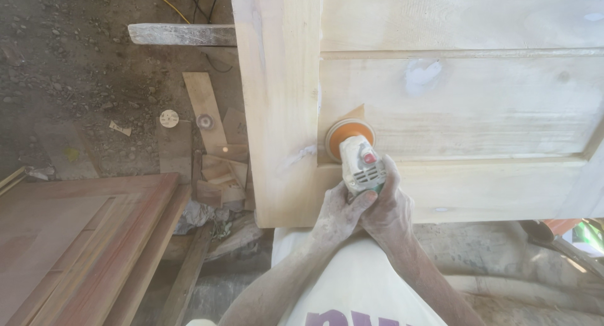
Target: The person sands the surface and edges of a wooden panel using a power sander, moving the tool across different sections while using their other hand to steady the workpiece.
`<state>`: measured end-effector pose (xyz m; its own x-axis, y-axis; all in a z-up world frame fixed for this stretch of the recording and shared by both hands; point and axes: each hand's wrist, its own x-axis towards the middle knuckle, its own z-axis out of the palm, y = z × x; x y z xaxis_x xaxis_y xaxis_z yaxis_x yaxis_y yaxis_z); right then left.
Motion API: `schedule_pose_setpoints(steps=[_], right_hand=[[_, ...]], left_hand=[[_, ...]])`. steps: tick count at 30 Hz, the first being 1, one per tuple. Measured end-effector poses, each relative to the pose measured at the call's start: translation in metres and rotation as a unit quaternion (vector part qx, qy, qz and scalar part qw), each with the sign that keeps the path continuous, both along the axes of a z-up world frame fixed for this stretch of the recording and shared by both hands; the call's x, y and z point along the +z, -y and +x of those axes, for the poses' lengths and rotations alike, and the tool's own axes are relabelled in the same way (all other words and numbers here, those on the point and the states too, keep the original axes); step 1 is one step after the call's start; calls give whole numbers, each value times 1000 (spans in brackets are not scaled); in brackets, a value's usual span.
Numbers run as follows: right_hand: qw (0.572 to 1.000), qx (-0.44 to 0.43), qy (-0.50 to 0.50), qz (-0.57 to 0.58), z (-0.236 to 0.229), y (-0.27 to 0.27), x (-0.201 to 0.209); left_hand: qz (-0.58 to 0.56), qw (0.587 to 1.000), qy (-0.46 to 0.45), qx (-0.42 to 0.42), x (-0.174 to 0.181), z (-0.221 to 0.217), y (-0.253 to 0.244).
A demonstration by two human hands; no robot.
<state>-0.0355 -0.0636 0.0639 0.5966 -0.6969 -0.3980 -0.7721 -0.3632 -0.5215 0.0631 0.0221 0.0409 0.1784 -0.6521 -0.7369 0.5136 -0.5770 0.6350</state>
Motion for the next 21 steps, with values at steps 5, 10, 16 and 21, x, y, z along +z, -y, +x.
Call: schedule_pose_setpoints(steps=[5,10,16,21], right_hand=[[999,-17,21,26,1,-5,-4],[1000,6,20,-7,-1,-5,-3],[1000,-15,-4,25,2,-1,1],[1000,-1,20,9,7,-5,2]], left_hand=[[1,999,-33,20,0,3,-5],[-41,994,-73,71,-3,-2,-7],[-21,999,-37,27,-4,-3,-5],[-38,999,-26,24,-3,3,-11]])
